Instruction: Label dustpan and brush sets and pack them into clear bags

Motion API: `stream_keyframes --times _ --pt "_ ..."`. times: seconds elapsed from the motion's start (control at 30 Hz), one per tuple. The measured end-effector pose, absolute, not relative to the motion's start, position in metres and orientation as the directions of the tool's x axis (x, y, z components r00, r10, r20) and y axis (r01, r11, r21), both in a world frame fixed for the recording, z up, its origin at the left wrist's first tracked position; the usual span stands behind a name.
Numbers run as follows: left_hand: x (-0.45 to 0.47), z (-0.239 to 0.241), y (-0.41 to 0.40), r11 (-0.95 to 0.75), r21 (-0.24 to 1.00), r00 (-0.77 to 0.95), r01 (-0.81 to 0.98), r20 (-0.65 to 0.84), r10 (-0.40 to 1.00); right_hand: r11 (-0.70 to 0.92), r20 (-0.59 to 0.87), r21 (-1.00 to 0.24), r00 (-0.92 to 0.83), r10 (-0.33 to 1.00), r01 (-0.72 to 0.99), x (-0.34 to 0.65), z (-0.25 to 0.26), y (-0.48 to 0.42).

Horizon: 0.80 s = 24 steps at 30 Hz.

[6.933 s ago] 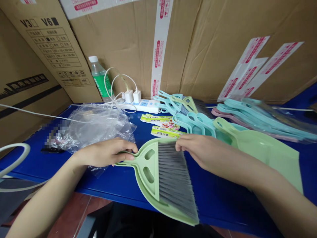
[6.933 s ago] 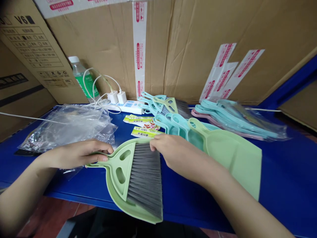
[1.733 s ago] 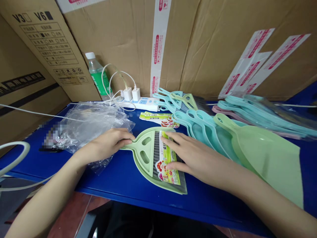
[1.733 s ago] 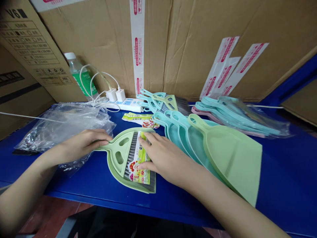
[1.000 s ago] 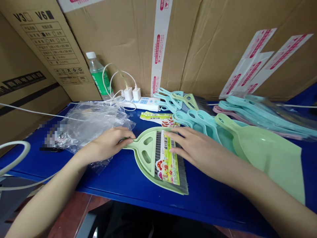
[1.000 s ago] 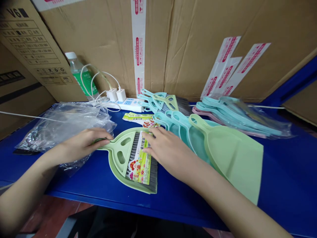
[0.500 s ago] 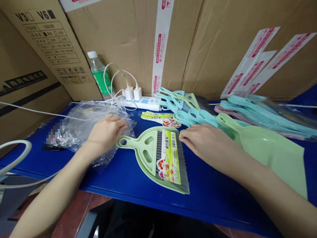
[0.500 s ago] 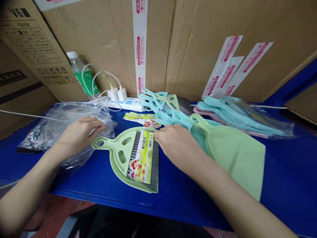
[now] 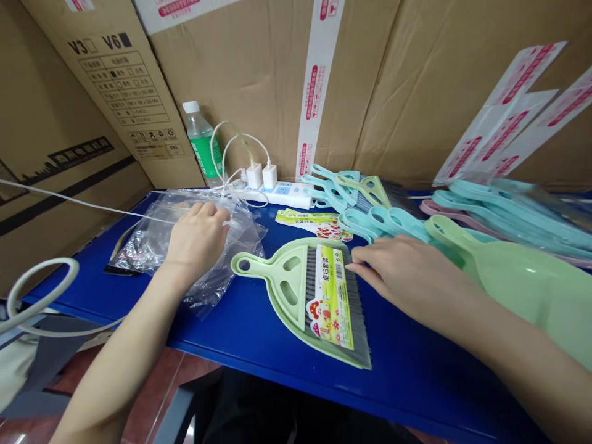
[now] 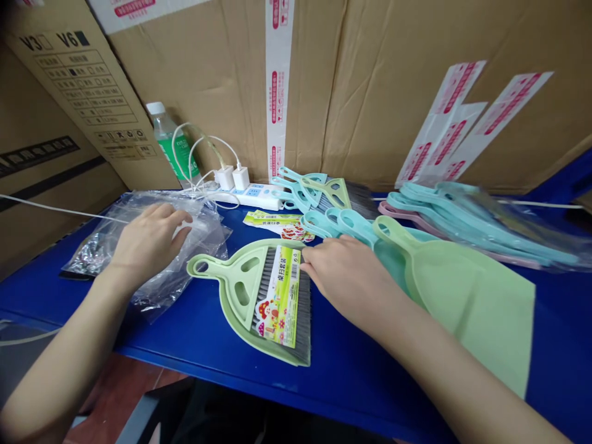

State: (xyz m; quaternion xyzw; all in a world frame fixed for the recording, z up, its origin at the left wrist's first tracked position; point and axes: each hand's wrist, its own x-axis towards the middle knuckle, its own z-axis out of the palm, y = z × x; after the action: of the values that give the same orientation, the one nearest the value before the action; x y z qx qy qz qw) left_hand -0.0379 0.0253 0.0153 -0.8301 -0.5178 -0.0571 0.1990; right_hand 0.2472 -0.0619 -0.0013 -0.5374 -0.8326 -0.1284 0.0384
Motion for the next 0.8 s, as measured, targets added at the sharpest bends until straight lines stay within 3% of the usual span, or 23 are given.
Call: stream_keyframes --times 0.4,0.8 --pt "-0.017 0.012 0.017 -0.168 -0.294 0.228 0.941 0.182 0.957 0.39 0.28 0.136 -0.413 0.866 0.911 0.25 -0.005 -0.059" --pt "-0.018 0.018 0.017 -0.219 -0.233 0.276 0.948 0.253 0.927 0.361 0.217 0.126 -0.381 0.899 0.924 0.25 -0.003 -0.059"
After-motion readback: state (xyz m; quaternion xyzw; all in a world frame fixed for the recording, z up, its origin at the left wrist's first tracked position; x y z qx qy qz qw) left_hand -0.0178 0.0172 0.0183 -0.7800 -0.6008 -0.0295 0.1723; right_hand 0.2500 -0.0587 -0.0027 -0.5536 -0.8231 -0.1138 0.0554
